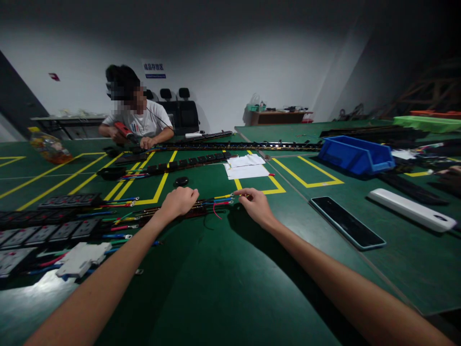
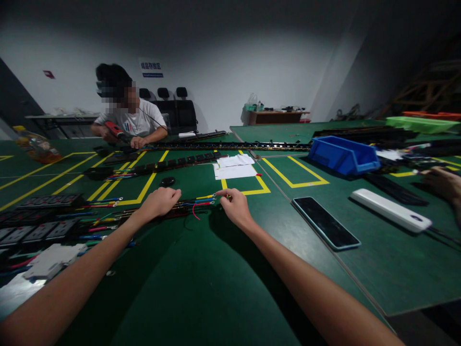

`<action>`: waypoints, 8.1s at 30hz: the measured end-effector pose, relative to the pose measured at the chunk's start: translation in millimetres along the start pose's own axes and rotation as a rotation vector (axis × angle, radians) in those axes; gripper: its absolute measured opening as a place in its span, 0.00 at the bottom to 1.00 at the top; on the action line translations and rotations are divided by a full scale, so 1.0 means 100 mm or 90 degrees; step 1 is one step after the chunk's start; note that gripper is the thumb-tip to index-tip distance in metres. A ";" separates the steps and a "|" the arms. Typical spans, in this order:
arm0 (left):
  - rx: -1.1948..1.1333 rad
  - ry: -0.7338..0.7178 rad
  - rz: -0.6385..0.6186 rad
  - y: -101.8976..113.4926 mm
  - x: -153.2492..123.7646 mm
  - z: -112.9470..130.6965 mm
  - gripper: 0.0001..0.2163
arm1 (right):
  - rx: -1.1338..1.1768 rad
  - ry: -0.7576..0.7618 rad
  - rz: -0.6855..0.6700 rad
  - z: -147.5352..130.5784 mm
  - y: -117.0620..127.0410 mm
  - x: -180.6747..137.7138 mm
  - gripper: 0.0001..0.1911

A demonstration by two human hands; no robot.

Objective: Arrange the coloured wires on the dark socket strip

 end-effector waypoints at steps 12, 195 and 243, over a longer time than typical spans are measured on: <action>-0.008 -0.004 0.001 -0.02 0.02 -0.02 0.30 | 0.036 0.017 -0.048 -0.04 -0.02 -0.03 0.15; -0.002 -0.002 -0.008 -0.01 0.03 -0.02 0.30 | -0.078 0.095 -0.075 -0.12 -0.05 -0.10 0.10; -0.004 0.000 -0.006 -0.02 0.03 -0.03 0.30 | 0.009 0.022 -0.004 -0.10 0.03 -0.07 0.15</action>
Point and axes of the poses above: each hand's wrist, its own x-axis towards the middle knuckle, its own y-axis out of the back of the hand, z = x × y, the point moved 4 cm from there along x, towards the middle knuckle, and after that the axes turned 6 degrees about -y, right-handed, at the moved point
